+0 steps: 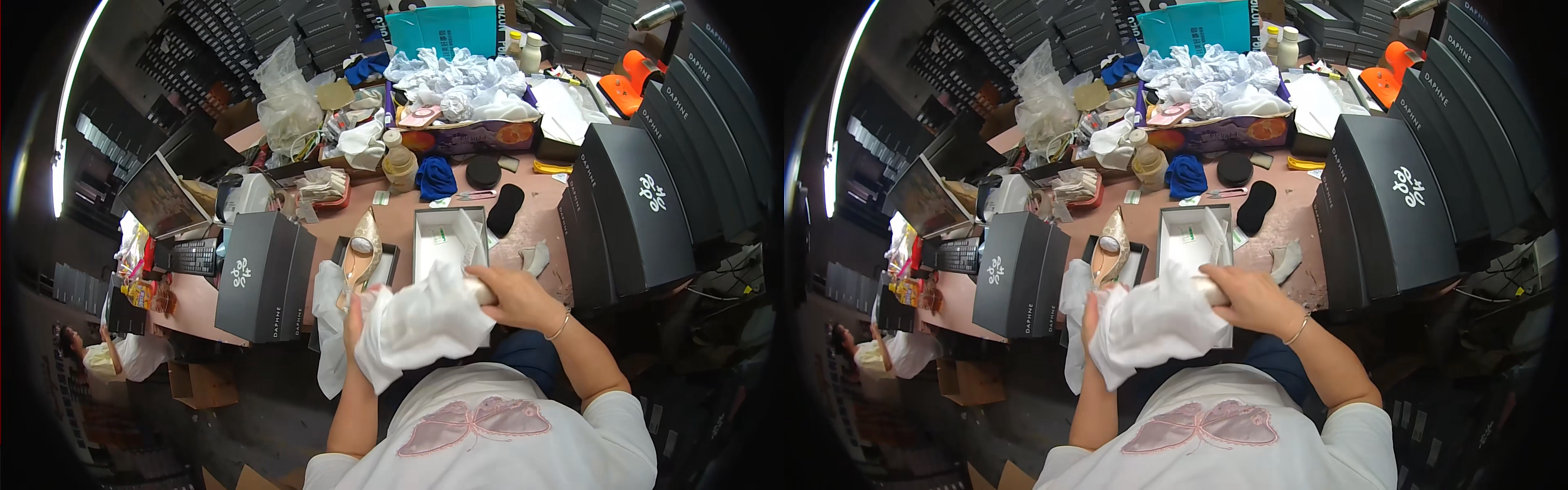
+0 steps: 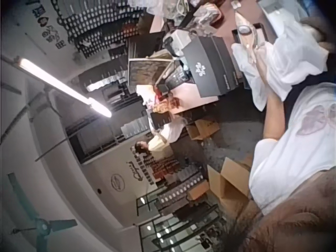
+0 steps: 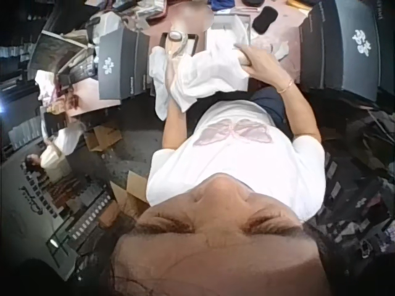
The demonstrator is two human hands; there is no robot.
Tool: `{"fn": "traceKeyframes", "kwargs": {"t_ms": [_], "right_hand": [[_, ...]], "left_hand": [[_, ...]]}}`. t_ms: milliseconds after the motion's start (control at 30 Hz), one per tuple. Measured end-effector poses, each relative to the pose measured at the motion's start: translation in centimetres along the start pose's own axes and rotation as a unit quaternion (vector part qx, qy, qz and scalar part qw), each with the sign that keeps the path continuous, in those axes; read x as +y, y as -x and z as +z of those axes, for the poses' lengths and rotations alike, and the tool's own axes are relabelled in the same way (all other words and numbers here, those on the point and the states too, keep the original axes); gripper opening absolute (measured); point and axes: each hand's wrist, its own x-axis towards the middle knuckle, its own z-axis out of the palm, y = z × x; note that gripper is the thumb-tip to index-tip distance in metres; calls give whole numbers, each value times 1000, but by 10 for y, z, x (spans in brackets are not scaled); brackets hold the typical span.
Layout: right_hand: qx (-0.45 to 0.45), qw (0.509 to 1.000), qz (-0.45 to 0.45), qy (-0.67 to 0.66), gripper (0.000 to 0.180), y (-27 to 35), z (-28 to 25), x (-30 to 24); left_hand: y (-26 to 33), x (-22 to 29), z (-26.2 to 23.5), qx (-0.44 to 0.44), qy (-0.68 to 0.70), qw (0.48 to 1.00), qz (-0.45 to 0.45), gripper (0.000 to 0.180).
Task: Inspecting a pair of gold high-heeled shoes and preparing them for packing into a shoebox with tissue paper.
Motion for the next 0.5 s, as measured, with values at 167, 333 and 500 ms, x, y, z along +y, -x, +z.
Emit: {"fn": "traceKeyframes", "kwargs": {"t_ms": [167, 333, 500], "right_hand": [[135, 984, 74, -87, 39, 16, -19, 30], [259, 926, 273, -33, 43, 48, -44, 87], [326, 926, 175, -79, 47, 27, -55, 59]], "left_hand": [[-43, 39, -3, -80, 38, 961, 261, 49], [-29, 24, 62, -65, -375, 769, 513, 45], [-74, -92, 15, -299, -747, 591, 54, 41]]}}
